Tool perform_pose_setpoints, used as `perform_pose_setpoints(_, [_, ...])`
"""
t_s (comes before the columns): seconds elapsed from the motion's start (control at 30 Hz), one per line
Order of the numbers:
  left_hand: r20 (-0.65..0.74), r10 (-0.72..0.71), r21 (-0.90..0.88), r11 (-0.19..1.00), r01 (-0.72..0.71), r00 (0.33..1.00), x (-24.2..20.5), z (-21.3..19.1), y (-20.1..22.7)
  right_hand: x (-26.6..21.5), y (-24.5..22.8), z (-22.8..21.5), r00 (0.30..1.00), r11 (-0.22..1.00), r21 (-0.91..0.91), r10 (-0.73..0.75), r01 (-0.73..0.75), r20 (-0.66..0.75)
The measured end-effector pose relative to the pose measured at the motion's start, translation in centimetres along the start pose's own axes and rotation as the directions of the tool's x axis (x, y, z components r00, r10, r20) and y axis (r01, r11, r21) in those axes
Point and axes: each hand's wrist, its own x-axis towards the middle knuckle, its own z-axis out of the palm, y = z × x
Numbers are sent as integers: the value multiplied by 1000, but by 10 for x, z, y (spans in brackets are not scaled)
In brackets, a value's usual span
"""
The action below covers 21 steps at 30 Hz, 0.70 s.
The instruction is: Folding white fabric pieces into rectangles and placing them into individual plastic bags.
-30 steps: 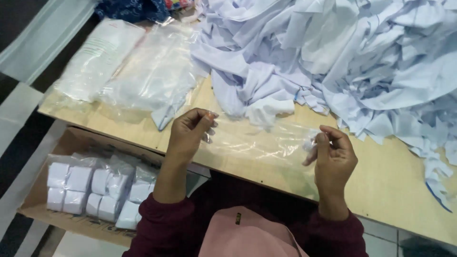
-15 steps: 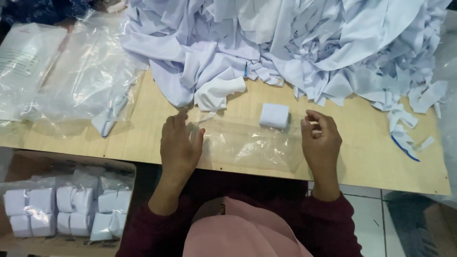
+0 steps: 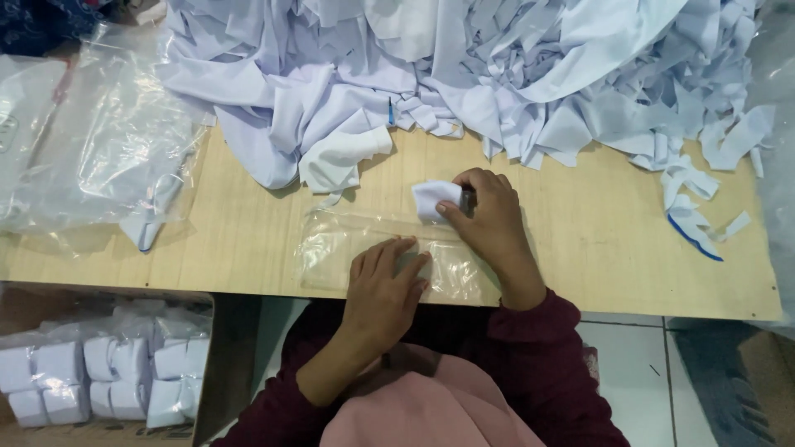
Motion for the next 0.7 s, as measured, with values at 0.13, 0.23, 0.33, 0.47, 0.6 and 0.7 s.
perform_pose_setpoints(0.13, [36, 5, 4, 1000, -5, 999, 10, -4, -4, -5, -14, -13, 1000, 991, 136, 1, -2, 5])
perform_pose_setpoints(0.23, [15, -50, -45, 998, 50, 999, 36, -17, -5, -7, -18, -18, 996, 987, 144, 58, -66, 63])
perform_pose_setpoints(0.33, [-48, -78, -6, 997, 78, 996, 70, -24, -14, -11, -16, -15, 998, 990, 136, 41, -48, 53])
perform_pose_setpoints(0.47, [26, 20, -146, 989, -16, 999, 95, -4, -38, -21, -15, -21, 1000, 989, 146, -27, 29, -13])
perform_pose_setpoints(0.6, [-25, 173, -133, 975, -175, 985, 88, -12, -28, -43, 1, -22, 988, 981, 150, -108, 124, -115])
perform_pose_setpoints(0.7, [76, 157, -208, 968, -138, 985, 84, -9, -31, -50, 16, -15, 987, 982, 121, -133, 143, -88])
